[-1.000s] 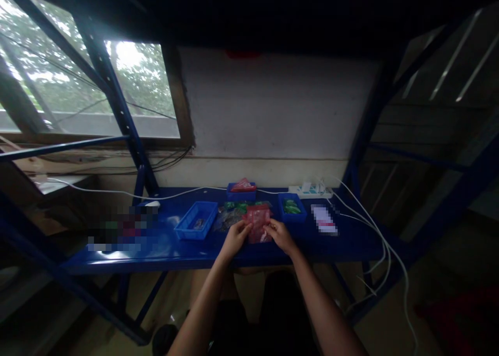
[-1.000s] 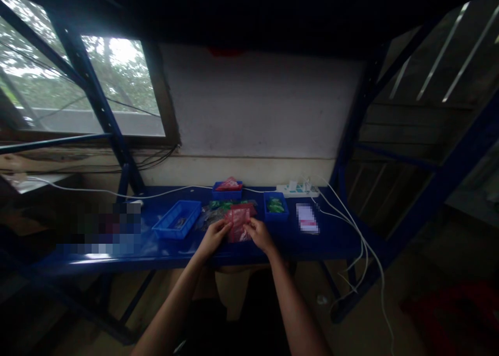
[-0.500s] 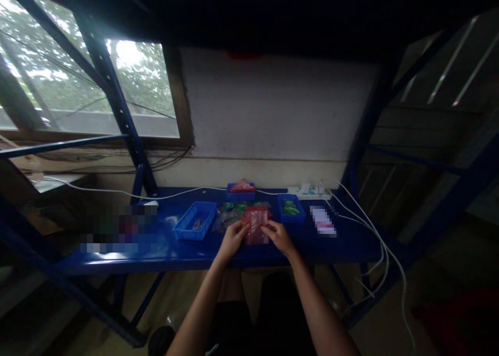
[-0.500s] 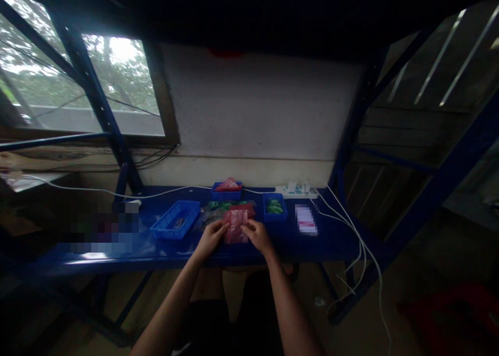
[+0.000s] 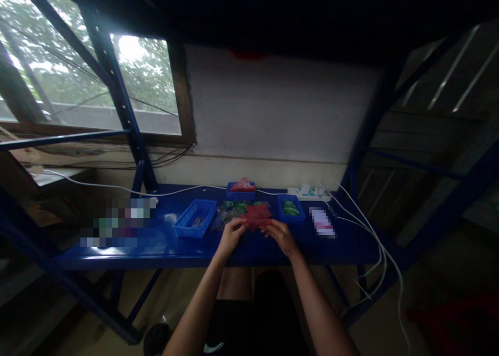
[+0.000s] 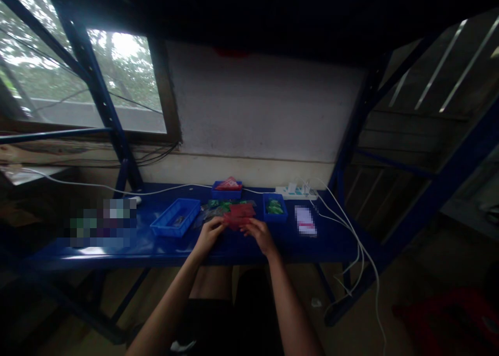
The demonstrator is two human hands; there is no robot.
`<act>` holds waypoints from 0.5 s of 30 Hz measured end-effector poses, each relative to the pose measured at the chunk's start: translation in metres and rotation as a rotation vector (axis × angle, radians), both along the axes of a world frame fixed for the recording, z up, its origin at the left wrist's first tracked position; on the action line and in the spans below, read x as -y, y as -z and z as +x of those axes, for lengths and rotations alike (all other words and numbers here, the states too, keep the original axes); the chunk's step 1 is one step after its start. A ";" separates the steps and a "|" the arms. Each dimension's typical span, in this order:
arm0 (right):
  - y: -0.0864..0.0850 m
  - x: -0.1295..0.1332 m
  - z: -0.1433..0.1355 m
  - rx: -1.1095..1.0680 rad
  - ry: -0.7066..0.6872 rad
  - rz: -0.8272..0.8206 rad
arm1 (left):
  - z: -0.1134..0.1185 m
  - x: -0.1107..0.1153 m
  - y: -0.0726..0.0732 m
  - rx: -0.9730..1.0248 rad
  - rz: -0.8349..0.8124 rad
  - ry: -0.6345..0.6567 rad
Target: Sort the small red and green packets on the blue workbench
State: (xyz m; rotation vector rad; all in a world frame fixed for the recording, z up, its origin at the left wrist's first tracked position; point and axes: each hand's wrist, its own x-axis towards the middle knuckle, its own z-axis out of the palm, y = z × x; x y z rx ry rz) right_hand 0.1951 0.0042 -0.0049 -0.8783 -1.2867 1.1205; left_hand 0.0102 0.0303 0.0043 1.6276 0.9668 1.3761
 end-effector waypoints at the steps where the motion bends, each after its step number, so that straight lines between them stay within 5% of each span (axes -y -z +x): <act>1: 0.000 0.001 0.000 -0.052 -0.031 -0.017 | 0.001 0.000 -0.001 0.010 -0.019 -0.010; 11: -0.001 0.003 0.000 -0.163 -0.024 -0.051 | 0.006 0.007 -0.007 0.020 -0.158 0.185; 15: 0.001 0.001 0.001 -0.047 0.034 -0.001 | 0.004 0.008 -0.009 0.024 -0.189 0.211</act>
